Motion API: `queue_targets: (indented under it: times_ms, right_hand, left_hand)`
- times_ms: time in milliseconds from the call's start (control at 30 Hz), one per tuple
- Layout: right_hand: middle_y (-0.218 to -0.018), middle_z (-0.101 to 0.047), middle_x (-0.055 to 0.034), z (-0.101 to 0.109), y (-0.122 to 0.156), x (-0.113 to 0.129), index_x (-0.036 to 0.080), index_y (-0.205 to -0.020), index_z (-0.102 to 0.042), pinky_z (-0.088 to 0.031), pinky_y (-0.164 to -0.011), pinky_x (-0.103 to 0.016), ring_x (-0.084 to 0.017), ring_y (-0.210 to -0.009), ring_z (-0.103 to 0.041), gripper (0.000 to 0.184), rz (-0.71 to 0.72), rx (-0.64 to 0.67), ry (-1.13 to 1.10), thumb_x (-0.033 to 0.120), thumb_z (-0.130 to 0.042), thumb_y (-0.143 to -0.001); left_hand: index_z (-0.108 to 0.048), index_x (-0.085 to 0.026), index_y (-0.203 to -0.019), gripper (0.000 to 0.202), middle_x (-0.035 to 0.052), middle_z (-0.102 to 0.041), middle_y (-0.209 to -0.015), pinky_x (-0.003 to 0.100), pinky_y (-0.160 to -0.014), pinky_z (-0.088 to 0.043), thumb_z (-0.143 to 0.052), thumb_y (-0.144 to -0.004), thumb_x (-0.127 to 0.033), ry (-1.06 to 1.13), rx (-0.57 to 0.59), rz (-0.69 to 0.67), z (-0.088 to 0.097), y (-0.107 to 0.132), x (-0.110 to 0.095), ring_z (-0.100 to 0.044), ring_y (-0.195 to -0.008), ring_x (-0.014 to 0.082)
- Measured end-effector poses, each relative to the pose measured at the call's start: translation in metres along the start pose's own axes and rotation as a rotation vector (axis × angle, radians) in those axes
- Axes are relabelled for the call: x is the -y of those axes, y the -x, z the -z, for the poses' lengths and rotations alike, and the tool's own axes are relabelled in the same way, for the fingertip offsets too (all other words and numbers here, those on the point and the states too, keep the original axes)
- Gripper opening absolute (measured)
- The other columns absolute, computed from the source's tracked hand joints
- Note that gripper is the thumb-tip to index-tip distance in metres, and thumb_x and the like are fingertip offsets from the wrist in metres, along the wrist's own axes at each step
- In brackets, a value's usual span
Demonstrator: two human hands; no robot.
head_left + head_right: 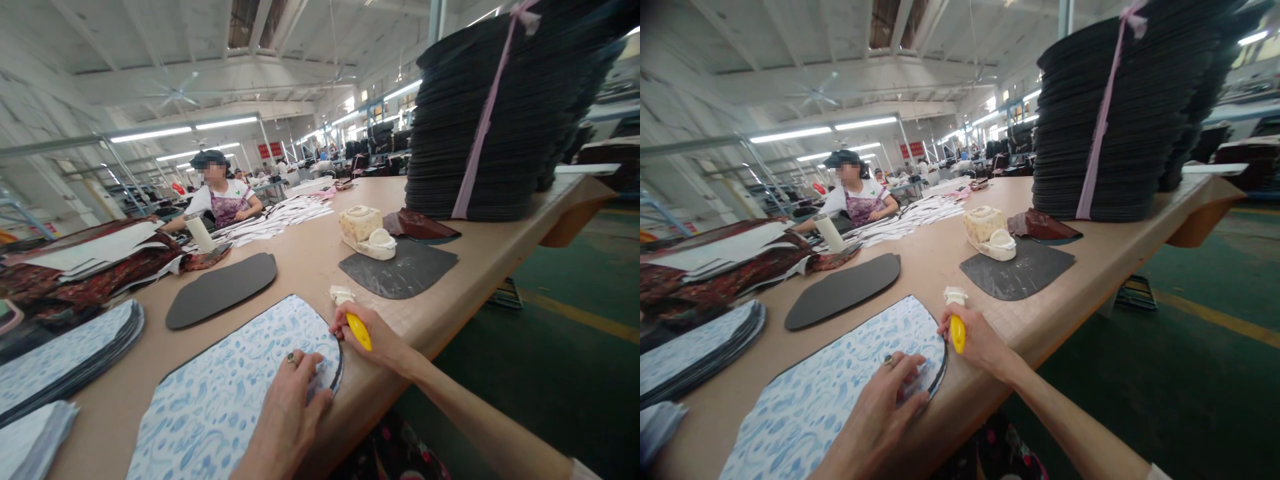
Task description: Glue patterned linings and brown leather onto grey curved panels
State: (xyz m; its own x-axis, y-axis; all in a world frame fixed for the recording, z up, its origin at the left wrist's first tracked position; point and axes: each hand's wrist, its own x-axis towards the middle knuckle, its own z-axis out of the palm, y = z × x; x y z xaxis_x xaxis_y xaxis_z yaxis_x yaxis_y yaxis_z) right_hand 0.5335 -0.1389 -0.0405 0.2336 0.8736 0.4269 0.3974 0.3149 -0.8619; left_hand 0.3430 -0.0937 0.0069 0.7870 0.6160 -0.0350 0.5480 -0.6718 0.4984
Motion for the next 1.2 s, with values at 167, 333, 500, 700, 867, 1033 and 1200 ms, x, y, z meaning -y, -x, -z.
queue_targets:
  times_ms: [167,333,500,700,867,1033,1200]
  right_hand:
    - [-0.082,-0.066,-0.0028,0.0,0.0,0.0,0.019,-0.084,-0.052,-0.048,-0.066,-0.027,-0.017,-0.075,-0.063,0.019,0.011,-0.008,0.011,0.004,-0.048,-0.074]
    - [-0.082,-0.065,-0.002,0.0,0.0,0.003,0.019,-0.084,-0.052,-0.047,-0.066,-0.025,-0.016,-0.075,-0.062,0.023,0.013,-0.003,0.024,0.001,-0.046,-0.072]
    - [-0.081,-0.065,-0.0019,0.001,-0.001,0.006,0.02,-0.083,-0.051,-0.047,-0.065,-0.025,-0.015,-0.072,-0.062,0.02,0.01,0.001,0.034,0.002,-0.048,-0.073]
    - [-0.079,-0.065,-0.0007,0.0,-0.001,0.003,0.02,-0.083,-0.05,-0.047,-0.064,-0.024,-0.015,-0.072,-0.062,0.024,0.012,-0.001,0.035,0.0,-0.047,-0.071]
    - [-0.08,-0.065,-0.001,0.0,-0.001,0.004,0.02,-0.083,-0.051,-0.047,-0.064,-0.024,-0.015,-0.073,-0.062,0.024,0.012,0.002,0.032,0.0,-0.047,-0.07]
    - [-0.078,-0.065,-0.0007,0.001,-0.001,0.006,0.019,-0.08,-0.052,-0.046,-0.064,-0.024,-0.015,-0.071,-0.061,0.021,0.016,0.005,0.036,0.001,-0.047,-0.07]
    - [-0.079,-0.065,0.0001,0.001,-0.002,0.002,0.02,-0.081,-0.053,-0.046,-0.063,-0.023,-0.014,-0.07,-0.06,0.021,0.02,0.014,0.033,0.002,-0.049,-0.07]
  left_hand:
    - [-0.054,-0.018,-0.079,0.009,0.0061,-0.053,-0.094,0.032,-0.08,-0.039,-0.045,-0.079,-0.013,-0.031,0.053,-0.016,0.005,-0.002,-0.004,-0.05,-0.091,0.0205]
    - [-0.049,-0.018,-0.076,0.013,0.0068,-0.051,-0.094,0.033,-0.082,-0.038,-0.042,-0.079,-0.008,0.007,0.072,-0.017,0.006,-0.003,-0.007,-0.048,-0.092,0.0202]
    - [-0.049,-0.019,-0.076,0.016,0.0067,-0.051,-0.094,0.033,-0.084,-0.038,-0.039,-0.082,-0.008,0.016,0.046,-0.042,0.002,-0.004,-0.007,-0.047,-0.091,0.0197]
    - [-0.045,-0.019,-0.074,0.021,0.0086,-0.051,-0.091,0.033,-0.079,-0.04,-0.031,-0.086,-0.008,-0.078,0.032,-0.034,-0.005,-0.006,0.0,-0.048,-0.085,0.0198]
    - [-0.05,-0.017,-0.08,0.014,0.0077,-0.052,-0.095,0.032,-0.079,-0.041,-0.038,-0.084,-0.011,-0.161,0.071,-0.05,0.006,-0.004,-0.009,-0.049,-0.087,0.0197]
    - [-0.057,-0.013,-0.088,0.022,0.0124,-0.055,-0.098,0.035,-0.079,-0.043,-0.036,-0.084,-0.009,-0.375,0.188,-0.057,0.015,-0.011,-0.027,-0.051,-0.086,0.0224]
    - [-0.06,-0.008,-0.098,0.032,0.0183,-0.059,-0.1,0.039,-0.082,-0.044,-0.035,-0.08,-0.003,-0.523,0.198,-0.042,0.006,-0.019,-0.03,-0.054,-0.091,0.027]
